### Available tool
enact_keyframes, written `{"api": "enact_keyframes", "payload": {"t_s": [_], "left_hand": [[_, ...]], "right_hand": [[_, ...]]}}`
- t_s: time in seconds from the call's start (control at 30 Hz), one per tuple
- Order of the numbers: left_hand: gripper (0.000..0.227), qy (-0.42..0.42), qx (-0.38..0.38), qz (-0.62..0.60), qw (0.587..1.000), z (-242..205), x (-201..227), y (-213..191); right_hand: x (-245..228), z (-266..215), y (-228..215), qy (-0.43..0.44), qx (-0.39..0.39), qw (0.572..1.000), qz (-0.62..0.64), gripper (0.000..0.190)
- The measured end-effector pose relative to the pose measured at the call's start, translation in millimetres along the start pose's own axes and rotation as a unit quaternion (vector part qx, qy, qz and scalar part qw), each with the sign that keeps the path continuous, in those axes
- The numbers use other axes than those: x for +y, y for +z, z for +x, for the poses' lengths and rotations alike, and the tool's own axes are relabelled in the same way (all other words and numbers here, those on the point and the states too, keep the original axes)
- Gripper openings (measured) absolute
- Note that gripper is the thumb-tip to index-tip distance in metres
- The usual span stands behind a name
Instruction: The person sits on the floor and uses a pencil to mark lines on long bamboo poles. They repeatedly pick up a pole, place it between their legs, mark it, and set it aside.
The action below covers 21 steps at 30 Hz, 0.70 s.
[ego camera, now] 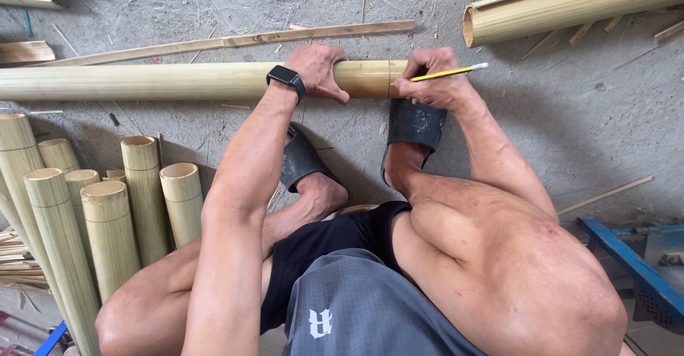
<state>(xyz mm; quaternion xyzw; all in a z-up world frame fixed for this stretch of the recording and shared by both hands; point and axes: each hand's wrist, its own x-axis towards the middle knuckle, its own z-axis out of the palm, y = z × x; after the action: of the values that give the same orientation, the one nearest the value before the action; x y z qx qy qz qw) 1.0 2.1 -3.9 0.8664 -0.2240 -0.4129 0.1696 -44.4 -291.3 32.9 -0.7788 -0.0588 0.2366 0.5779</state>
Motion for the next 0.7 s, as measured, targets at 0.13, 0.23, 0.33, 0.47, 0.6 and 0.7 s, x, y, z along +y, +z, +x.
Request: {"api": "enact_keyframes", "payload": {"t_s": [0.13,0.23,0.33,0.47,0.6,0.7], "left_hand": [[0.088,0.036,0.054,0.013,0.998,-13,-17,6],[0.089,-0.030,0.062,0.111,0.991,-47,-49,0],[0.085,-0.052,0.122,0.159,0.978,-81,-72,-3],[0.074,-0.031,0.147,0.136,0.979,-82,-60,-7],[0.065,0.050,0.338,0.144,0.929,-70,-26,-31],[0.077,0.081,0.392,0.228,0.887,-72,1,-62]], "right_hand": [[6,0,8,-0.031,0.148,0.987,0.055,0.016],[3,-4,17,-0.114,0.224,0.966,-0.056,0.013],[-4,-4,32,-0.166,0.245,0.945,-0.136,0.016],[2,-8,27,-0.170,0.289,0.927,-0.169,0.020],[23,2,-60,-0.233,0.312,0.912,-0.127,0.024],[45,22,-114,-0.233,0.295,0.920,-0.112,0.025]]}}
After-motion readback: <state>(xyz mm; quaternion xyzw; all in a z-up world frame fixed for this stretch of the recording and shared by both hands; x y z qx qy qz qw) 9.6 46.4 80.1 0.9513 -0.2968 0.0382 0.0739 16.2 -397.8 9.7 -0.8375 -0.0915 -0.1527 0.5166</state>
